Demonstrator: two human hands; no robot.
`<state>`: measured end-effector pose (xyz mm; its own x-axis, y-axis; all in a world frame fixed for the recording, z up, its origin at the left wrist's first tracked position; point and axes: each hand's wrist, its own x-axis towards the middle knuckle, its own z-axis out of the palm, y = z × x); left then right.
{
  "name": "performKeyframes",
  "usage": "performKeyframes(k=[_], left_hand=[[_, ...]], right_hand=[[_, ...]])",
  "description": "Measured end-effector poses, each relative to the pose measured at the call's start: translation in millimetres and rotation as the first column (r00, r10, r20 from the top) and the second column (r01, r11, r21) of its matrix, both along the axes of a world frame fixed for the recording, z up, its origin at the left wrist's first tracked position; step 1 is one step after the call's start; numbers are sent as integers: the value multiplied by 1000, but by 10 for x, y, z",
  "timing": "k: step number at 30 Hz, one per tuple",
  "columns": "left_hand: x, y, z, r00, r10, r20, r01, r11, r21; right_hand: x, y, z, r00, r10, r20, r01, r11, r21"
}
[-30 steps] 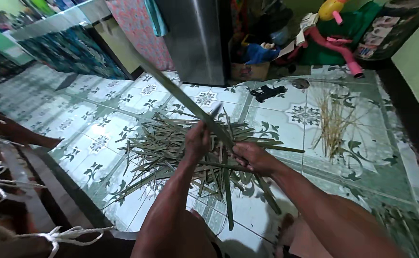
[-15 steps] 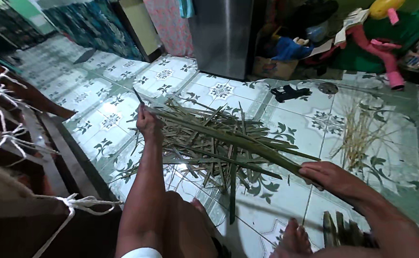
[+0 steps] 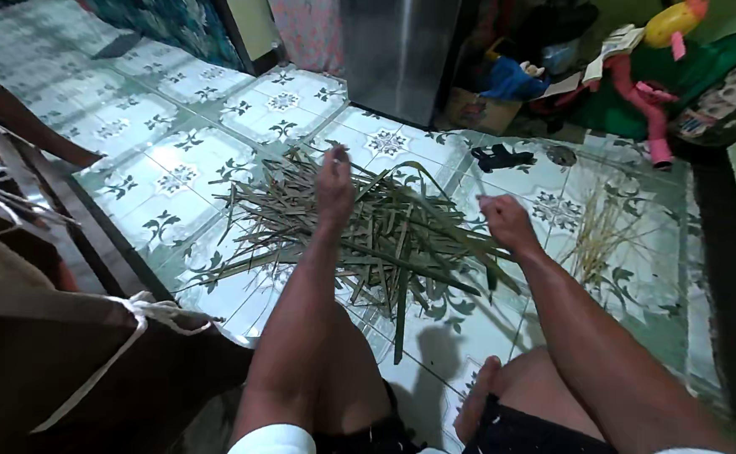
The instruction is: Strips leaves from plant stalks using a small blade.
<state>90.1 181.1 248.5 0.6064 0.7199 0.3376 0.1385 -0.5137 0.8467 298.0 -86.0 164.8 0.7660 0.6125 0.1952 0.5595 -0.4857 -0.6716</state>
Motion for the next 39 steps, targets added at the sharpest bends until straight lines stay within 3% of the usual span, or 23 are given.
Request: performKeyframes(k=[3, 5, 7, 10, 13, 17, 20, 23, 25, 27, 30, 32, 36, 39], left_hand=[[119, -237, -123, 971, -221, -96, 232, 965, 120], [128, -304, -167, 915, -341, -215, 371, 921, 115], [160, -302, -192, 820, -427, -380, 486, 871, 69], [204, -298, -255, 689, -475, -548, 541, 839, -48], [243, -288, -336, 651, -566, -507, 512, 820, -258], [279, -361, -312, 709, -649, -276, 459, 722, -518], [370, -428, -272, 761, -637, -125, 468, 672, -574], [453, -489, -279, 817, -574, -44, 437, 668, -602], [493, -526, -273, 835, -549, -37, 407, 661, -631], [546, -537, -325, 838, -532, -118, 380, 726, -574], [625, -502, -357, 796, -399, -455, 319, 915, -245], [649, -504, -328, 807, -300, -509, 256, 954, -156], [635, -697, -232, 863, -326, -385, 246, 938, -244], [612, -965, -295, 781, -471, -410, 383, 880, -282]], right_hand=[[-36, 16, 348, 985, -122, 123, 104, 983, 148], [-109, -27, 490, 979, -181, 91, 153, 954, 258], [-164, -69, 494, 983, -179, -43, 181, 900, 397], [-220, -134, 466, 934, -39, -355, 258, 759, 597], [-202, -219, 458, 859, 52, -509, 376, 609, 699], [-237, -249, 491, 808, 84, -584, 472, 502, 725], [-342, -238, 485, 820, 168, -547, 376, 562, 737], [-407, -241, 389, 828, 324, -458, 146, 664, 733], [-436, -234, 343, 823, 386, -417, 36, 697, 716], [-455, -235, 327, 831, 396, -391, -22, 725, 688], [-451, -240, 353, 892, 276, -358, -1, 793, 610], [-423, -251, 368, 914, 177, -366, 68, 821, 566], [-352, -272, 386, 943, 82, -322, 102, 851, 515], [-346, -249, 400, 950, 63, -307, 108, 853, 511]])
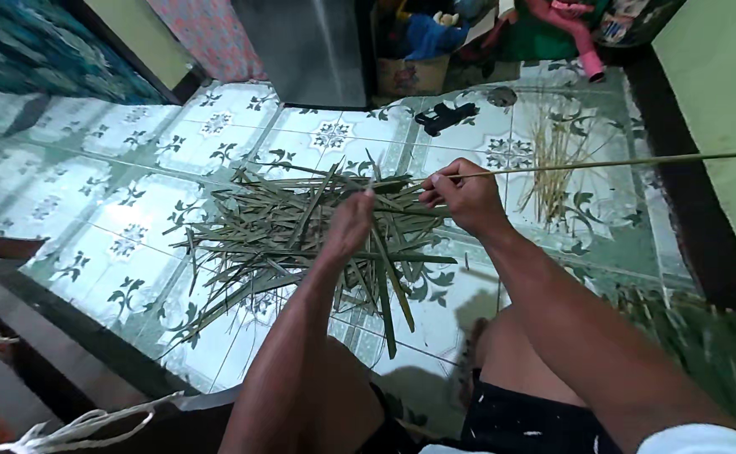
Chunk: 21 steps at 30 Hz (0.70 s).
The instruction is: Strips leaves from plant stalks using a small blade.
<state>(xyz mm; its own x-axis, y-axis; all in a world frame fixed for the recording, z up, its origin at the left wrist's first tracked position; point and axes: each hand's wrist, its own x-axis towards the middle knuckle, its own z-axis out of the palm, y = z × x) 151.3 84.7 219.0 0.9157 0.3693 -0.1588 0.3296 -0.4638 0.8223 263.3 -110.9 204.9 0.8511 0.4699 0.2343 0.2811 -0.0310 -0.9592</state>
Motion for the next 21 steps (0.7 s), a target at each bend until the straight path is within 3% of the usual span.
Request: performKeyframes(k=[6, 10, 15, 17, 21], left_hand=[[158, -427, -109, 981, -186, -51, 193, 960, 203], [323, -2, -425, 976, -26, -216, 73, 974, 213], [416, 87, -590, 945, 26, -325, 37, 981, 188], [403, 53, -522, 948, 8, -317, 37, 990, 134], [367, -158, -421, 977, -25, -213, 69, 977, 203]], right_hand=[[-53, 37, 1, 999, -17, -30, 19, 998, 55], [35, -57, -30, 992, -25, -121, 38, 993, 109], [100, -15, -78, 991, -39, -129, 32, 998, -56], [125, -37, -50, 990, -23, -136, 15, 998, -55], [130, -75, -79, 996, -5, -84, 3, 1000, -27]])
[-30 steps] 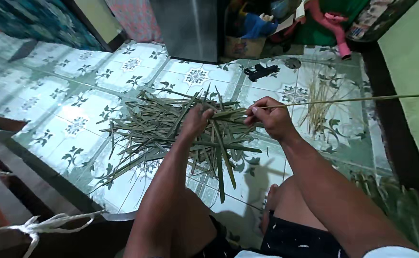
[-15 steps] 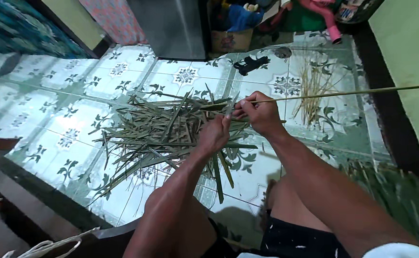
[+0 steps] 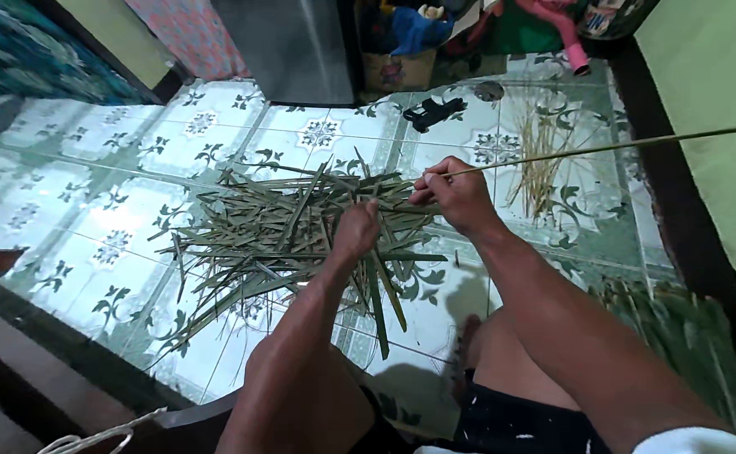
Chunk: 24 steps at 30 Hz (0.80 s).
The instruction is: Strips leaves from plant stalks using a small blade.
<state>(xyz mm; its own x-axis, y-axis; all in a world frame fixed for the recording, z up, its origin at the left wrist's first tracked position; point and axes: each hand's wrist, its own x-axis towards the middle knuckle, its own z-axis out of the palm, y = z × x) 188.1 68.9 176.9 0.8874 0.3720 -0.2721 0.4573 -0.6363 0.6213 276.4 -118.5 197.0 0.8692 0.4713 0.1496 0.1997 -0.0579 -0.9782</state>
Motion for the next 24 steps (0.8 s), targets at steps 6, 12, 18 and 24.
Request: performKeyframes(k=[6, 12, 18, 24], left_hand=[[50, 292, -188, 998, 34, -60, -29, 997, 72], [-38, 345, -295, 995, 92, -32, -97, 979, -181], [9, 338, -217, 976, 194, -99, -217, 902, -372], [-30, -99, 40, 986, 55, 158, -22, 980, -199]], right_hand=[[-4, 13, 29, 999, -40, 10, 41, 995, -88], [23, -19, -41, 997, 68, -43, -69, 998, -7], [15, -13, 46, 992, 123, -12, -124, 991, -47], [-47, 91, -27, 996, 78, 31, -75, 995, -68]])
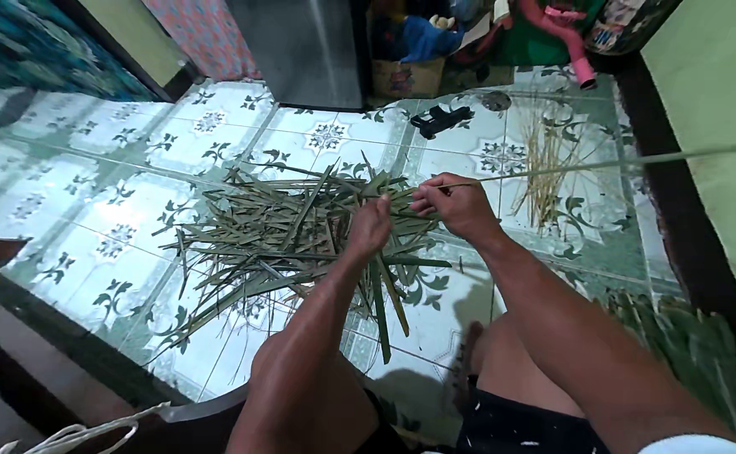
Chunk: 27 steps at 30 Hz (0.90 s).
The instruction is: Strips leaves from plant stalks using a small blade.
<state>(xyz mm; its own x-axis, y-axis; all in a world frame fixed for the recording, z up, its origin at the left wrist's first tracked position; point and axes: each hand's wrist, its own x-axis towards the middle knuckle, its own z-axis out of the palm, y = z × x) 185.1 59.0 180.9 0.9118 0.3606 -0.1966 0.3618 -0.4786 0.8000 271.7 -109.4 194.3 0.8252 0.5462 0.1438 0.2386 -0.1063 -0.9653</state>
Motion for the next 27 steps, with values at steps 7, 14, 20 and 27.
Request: performKeyframes(k=[7, 14, 20, 27], left_hand=[[-22, -212, 136, 993, -115, 38, 109, 986, 126], [-70, 814, -356, 963, 127, -237, -65, 965, 253], [-76, 765, -216, 969, 220, -110, -207, 971, 116], [-71, 113, 63, 990, -53, 128, 30, 984, 175]], right_hand=[[-33, 9, -32, 990, 28, 137, -31, 999, 20], [184, -397, 132, 997, -70, 39, 62, 981, 186], [182, -325, 87, 1000, 2, 19, -5, 990, 143], [110, -198, 82, 1000, 23, -17, -20, 988, 156]])
